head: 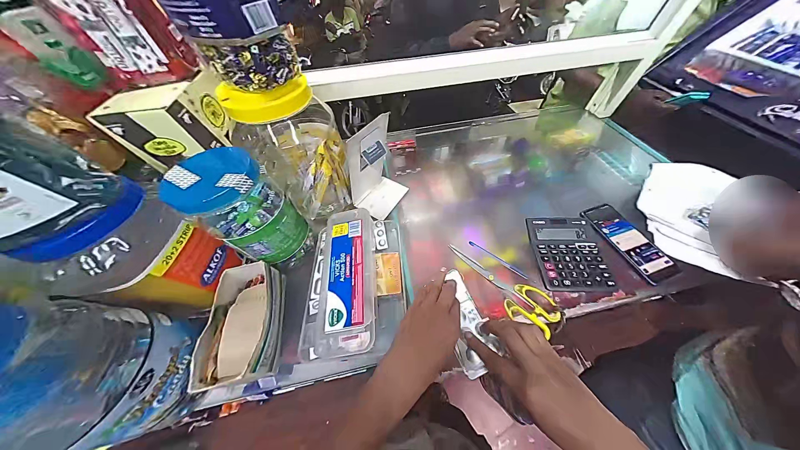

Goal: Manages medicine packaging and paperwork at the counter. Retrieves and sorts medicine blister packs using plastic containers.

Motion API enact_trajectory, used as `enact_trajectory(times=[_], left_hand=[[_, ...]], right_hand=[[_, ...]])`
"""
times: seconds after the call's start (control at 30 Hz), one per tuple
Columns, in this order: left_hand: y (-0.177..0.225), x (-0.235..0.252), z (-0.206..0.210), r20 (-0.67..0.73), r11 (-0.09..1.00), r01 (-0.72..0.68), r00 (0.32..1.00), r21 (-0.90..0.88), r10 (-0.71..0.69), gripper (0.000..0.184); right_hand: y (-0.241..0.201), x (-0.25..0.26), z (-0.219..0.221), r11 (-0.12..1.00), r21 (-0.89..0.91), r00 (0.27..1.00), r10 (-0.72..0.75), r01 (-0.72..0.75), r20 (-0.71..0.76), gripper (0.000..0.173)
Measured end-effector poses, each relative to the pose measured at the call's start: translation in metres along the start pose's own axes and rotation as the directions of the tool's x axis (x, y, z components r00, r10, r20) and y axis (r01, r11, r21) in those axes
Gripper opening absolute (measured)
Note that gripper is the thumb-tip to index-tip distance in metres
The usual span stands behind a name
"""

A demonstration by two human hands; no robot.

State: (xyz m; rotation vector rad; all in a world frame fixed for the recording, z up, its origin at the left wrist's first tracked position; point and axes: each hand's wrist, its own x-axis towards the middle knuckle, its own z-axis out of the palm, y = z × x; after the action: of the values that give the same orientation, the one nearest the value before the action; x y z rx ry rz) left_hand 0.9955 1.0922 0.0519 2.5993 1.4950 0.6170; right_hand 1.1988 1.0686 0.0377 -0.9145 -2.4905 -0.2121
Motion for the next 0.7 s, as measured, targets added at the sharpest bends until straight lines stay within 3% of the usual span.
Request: enact_trajectory(times=[0.2,0.33,0.7], left_hand=[[-0.007,0.006,-0.018,0.229,0.934,0.200,0.964,-0.296,-0.133,0.021],[-0.012,0.005,-0.021,0.233,0.860,0.236,0.962,-0.453,-0.142,0.016],[-0.012,0.002,-0.028,0.242,0.846,0.291,0.950,-0.447,-0.199,0.016]], right_hand=[[-0.006,0.008,0.003,0.999,-0.051,0.999,-0.015,0.017,0.037,0.037],[-0.013,0.011,0.008,0.994,-0.109,0.999,-0.001,0.005,0.034,0.033],[-0.001,0.005,0.017,0.987,-0.076,0.976,-0.149,0.139,-0.157,0.027]])
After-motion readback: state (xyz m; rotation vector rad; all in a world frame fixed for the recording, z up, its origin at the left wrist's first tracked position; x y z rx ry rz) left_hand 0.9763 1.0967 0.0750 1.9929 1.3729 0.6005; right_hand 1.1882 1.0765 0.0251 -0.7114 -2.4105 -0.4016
